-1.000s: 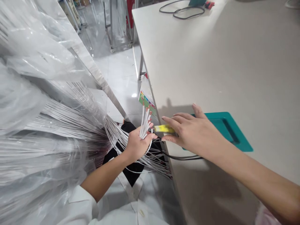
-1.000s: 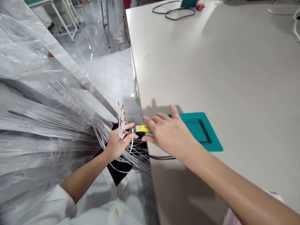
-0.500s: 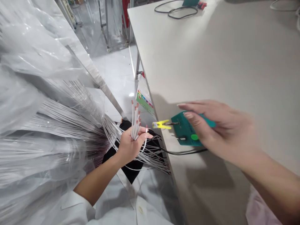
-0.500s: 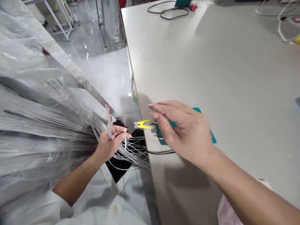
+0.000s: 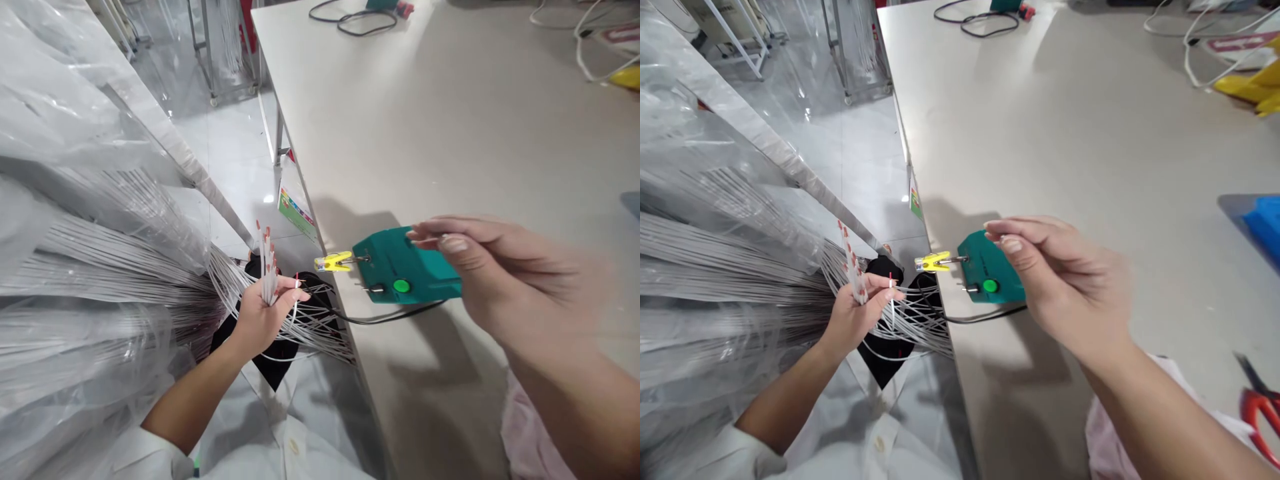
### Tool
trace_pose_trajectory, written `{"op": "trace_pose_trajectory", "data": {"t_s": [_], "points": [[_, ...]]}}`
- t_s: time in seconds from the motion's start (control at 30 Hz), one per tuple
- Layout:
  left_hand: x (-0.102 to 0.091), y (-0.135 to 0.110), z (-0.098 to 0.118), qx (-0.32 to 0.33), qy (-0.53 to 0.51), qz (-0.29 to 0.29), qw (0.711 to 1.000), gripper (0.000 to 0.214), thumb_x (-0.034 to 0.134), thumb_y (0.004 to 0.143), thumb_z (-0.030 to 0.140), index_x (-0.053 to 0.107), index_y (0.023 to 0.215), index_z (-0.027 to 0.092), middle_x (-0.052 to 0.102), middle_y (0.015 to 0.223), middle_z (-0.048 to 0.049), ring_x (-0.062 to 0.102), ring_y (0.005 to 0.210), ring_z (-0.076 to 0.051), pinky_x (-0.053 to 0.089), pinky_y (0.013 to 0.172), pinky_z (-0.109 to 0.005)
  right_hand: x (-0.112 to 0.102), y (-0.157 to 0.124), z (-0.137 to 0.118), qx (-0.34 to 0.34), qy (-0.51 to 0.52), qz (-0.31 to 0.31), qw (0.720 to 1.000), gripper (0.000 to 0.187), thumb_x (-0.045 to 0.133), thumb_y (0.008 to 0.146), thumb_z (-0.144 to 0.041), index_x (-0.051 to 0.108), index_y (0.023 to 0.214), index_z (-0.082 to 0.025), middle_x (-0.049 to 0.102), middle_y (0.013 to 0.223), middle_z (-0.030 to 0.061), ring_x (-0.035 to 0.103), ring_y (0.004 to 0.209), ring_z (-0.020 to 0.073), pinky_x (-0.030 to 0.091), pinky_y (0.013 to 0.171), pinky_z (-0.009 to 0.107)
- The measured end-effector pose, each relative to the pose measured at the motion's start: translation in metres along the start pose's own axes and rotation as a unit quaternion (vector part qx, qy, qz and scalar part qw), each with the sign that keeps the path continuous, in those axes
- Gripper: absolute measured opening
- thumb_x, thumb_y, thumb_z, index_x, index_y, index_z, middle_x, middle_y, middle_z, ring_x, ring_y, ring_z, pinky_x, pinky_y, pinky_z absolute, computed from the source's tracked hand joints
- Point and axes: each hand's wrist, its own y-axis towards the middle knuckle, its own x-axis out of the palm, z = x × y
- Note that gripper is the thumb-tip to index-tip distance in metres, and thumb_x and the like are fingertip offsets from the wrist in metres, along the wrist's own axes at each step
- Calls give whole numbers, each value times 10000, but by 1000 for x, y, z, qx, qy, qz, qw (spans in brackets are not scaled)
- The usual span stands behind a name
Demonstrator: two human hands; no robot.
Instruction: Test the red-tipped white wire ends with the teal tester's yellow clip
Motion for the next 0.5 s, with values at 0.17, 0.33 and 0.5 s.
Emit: {"op": "trace_pose_trajectory", "data": {"t_s": [0.17, 0.33, 0.5], "points": [[-3, -1, 0, -8, -5, -3, 1000, 140, 614, 744, 276, 628, 808, 152, 714, 730, -43, 458, 434, -57, 347, 461, -211, 9, -9, 4, 6, 7, -19, 1000, 172, 604, 790, -174, 688, 908, -267, 671, 951, 41, 640, 856, 189, 523, 764, 394], [-4, -3, 0, -19, -23, 7, 1000, 155, 618, 729, 270, 624, 806, 136, 703, 708, -52, 377, 388, -34, 305, 411, -198, 32, -26, -3, -144, -82, -152, 974, 309, 573, 787, -118, 614, 1065, -245, 641, 1041, 86, 600, 984, 225, 524, 808, 408], [-7, -5, 2, -35, -51, 8, 998, 155, 652, 687, 261, 620, 774, 138, 666, 619, -22, 502, 491, -83, 364, 487, -207, 62, -45, -1, -187, -108, -229, 949, 350, 540, 811, -131, 551, 1156, -191, 598, 1123, 132, 587, 1033, 227, 538, 817, 358]]}}
